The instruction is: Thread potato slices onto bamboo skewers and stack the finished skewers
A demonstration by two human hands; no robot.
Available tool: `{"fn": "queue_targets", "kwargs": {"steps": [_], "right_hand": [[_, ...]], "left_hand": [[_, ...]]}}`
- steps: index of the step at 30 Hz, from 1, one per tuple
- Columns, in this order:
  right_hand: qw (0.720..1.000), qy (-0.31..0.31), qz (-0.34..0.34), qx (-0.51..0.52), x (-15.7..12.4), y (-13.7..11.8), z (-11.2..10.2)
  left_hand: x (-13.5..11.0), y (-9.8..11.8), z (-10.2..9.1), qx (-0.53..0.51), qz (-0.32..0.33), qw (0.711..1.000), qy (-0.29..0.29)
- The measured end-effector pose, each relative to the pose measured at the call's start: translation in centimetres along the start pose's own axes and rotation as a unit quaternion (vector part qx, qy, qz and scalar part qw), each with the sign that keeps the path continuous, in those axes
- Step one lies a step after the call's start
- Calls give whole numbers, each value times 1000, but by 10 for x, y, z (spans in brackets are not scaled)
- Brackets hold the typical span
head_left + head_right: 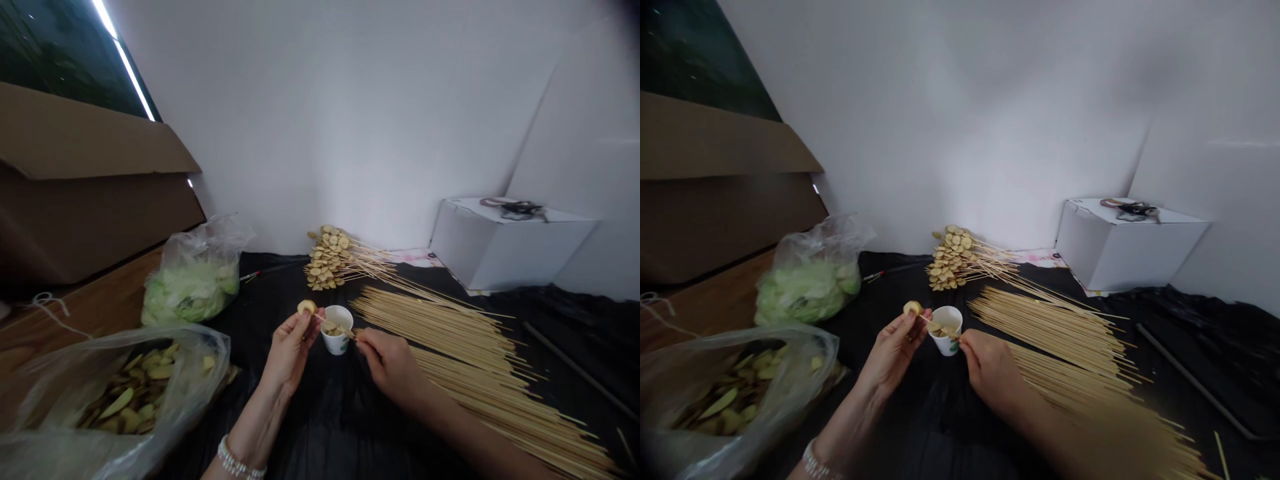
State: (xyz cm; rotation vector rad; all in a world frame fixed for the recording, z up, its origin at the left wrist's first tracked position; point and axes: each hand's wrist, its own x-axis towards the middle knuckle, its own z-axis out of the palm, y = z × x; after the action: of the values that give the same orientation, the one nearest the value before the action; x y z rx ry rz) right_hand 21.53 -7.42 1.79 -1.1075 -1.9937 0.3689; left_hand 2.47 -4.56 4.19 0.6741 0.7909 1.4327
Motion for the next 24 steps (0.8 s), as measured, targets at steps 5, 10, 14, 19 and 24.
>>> {"fn": "queue_targets", "kwargs": {"steps": [5, 10, 14, 19, 24], "right_hand": [[1000, -23, 7, 18, 1, -4, -2], [999, -26, 19, 28, 1, -5, -2], [1000, 12, -1, -3, 0, -1, 1], [997, -43, 33, 62, 2, -7, -3], [994, -46, 53, 81, 5, -8, -5]], "left_hand": [[-2, 1, 1, 17, 10, 1000, -2], [-3, 1, 3, 27, 12, 1000, -8], [-4, 0, 4, 25, 13, 1000, -2], [-5, 1, 4, 42, 20, 999, -12], [-5, 2, 5, 51, 12, 999, -7]]}}
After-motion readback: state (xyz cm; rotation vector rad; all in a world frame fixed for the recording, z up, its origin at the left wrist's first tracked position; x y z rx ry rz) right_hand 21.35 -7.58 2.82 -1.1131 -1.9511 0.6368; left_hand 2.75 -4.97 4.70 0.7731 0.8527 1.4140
